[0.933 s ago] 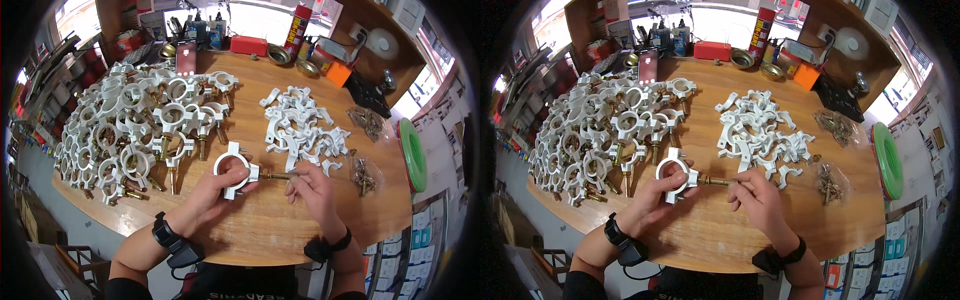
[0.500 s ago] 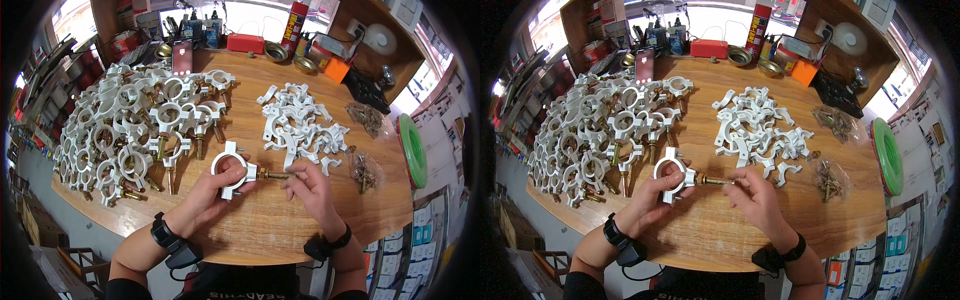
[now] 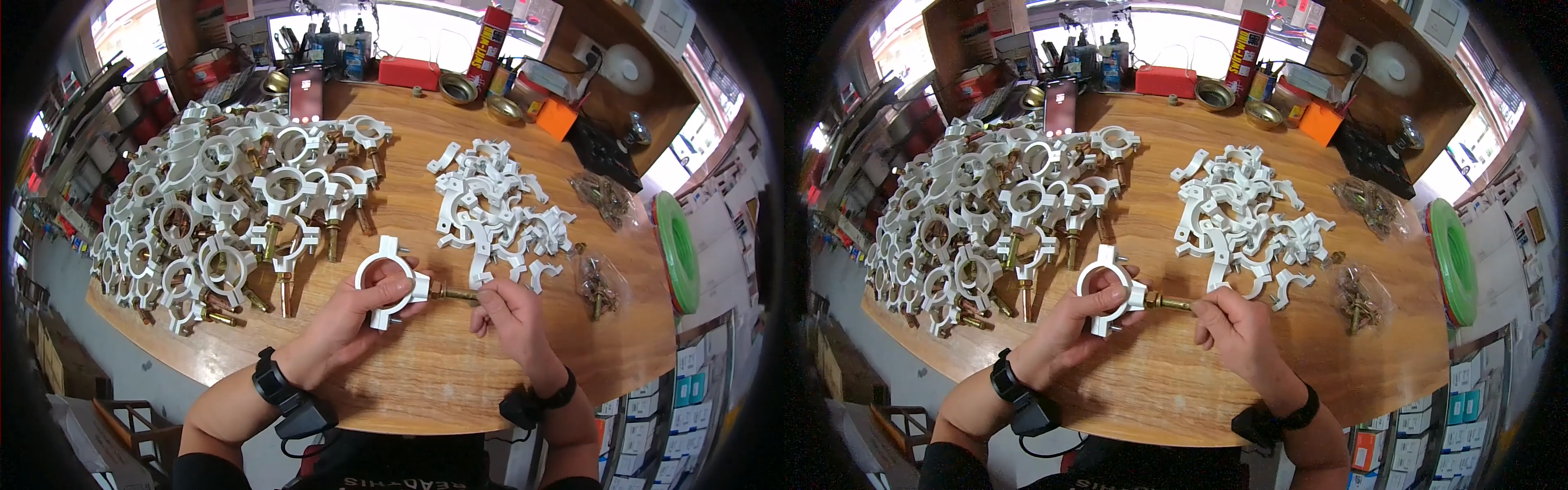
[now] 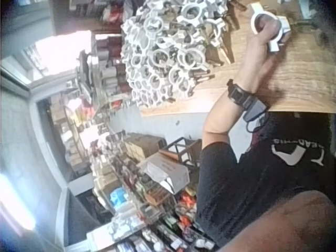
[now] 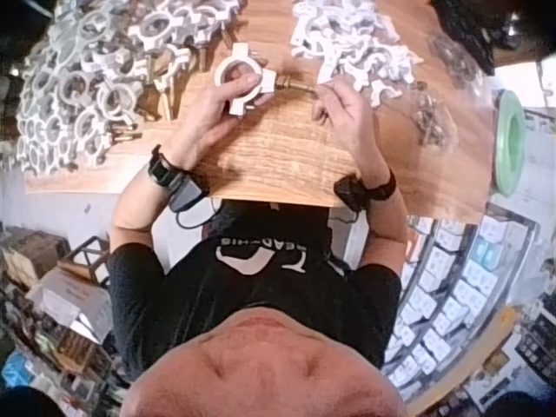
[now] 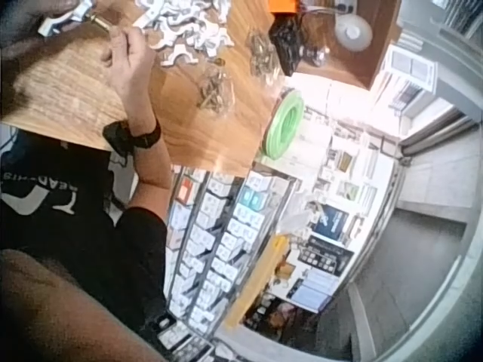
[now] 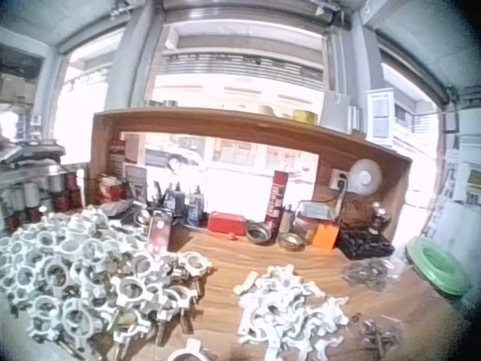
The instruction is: Assembling white plastic pipe clamps by inserting brass bolts.
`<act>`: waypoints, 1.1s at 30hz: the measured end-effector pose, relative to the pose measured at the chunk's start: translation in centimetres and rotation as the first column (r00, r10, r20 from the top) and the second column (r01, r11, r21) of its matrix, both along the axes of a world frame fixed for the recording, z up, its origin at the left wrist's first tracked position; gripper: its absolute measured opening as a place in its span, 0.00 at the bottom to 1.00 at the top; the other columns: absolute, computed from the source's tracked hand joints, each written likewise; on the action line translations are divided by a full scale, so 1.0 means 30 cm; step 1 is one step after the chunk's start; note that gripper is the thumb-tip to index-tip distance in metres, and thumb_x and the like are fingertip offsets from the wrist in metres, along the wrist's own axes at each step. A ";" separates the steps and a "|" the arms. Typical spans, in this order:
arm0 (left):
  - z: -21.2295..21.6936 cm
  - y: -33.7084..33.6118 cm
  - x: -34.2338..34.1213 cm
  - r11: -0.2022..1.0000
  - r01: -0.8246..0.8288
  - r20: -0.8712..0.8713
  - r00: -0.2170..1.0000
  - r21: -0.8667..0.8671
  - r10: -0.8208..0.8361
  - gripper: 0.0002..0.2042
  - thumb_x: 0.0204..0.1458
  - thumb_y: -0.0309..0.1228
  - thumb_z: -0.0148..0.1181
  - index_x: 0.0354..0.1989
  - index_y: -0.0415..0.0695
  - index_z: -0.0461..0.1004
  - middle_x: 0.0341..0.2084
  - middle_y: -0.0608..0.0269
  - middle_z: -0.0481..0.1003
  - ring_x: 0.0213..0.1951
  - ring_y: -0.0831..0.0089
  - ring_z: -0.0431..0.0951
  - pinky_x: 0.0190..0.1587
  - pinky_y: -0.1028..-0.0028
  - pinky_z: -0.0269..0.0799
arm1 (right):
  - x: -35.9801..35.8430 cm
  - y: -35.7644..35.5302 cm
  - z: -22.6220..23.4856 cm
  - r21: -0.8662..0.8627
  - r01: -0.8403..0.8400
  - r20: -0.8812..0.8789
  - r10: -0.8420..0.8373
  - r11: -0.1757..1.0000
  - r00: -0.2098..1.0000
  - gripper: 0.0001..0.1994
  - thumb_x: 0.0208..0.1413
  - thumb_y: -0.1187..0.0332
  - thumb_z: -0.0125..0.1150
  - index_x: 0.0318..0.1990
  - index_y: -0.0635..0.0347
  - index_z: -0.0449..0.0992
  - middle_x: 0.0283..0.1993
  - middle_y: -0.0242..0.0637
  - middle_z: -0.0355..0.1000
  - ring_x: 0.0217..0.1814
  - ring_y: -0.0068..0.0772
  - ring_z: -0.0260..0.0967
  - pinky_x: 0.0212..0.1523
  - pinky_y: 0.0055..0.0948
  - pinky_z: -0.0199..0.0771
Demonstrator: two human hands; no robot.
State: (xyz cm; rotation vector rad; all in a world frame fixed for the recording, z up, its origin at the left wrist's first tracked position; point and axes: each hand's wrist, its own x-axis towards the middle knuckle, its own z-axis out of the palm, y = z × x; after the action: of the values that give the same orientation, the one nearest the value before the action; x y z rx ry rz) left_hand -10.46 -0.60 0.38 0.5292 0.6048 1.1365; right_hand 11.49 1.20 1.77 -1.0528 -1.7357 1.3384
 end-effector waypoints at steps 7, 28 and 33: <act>-0.001 0.000 -0.001 1.000 -0.007 0.009 1.000 -0.020 0.007 0.16 0.51 0.27 0.57 0.47 0.37 0.65 0.33 0.65 0.70 0.38 0.77 0.72 0.43 0.74 0.74 | -0.002 -0.002 -0.004 0.096 0.037 -0.107 -0.027 0.995 0.994 0.07 0.55 0.77 0.53 0.40 0.68 0.65 0.26 0.36 0.70 0.24 0.18 0.66 0.25 0.17 0.67; -0.003 0.004 0.001 1.000 -0.010 -0.003 1.000 -0.017 0.010 0.09 0.52 0.28 0.55 0.39 0.38 0.67 0.33 0.62 0.71 0.36 0.76 0.73 0.39 0.75 0.73 | 0.007 0.004 -0.003 0.066 0.014 0.010 -0.014 0.998 1.000 0.08 0.54 0.75 0.54 0.40 0.68 0.66 0.25 0.33 0.70 0.26 0.16 0.66 0.26 0.17 0.67; -0.005 -0.001 0.006 0.996 -0.059 0.012 0.998 -0.060 0.060 0.13 0.52 0.28 0.55 0.45 0.38 0.66 0.34 0.63 0.71 0.37 0.75 0.73 0.39 0.75 0.73 | -0.004 -0.005 0.001 0.150 0.038 -0.038 -0.033 0.988 0.999 0.06 0.55 0.75 0.53 0.38 0.68 0.67 0.25 0.34 0.70 0.26 0.17 0.68 0.26 0.18 0.69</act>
State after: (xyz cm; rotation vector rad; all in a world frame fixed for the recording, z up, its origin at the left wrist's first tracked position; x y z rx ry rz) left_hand -10.28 -0.63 0.22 0.4546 0.6441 1.1740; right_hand 11.37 1.06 1.79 -0.9650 -1.7537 1.1772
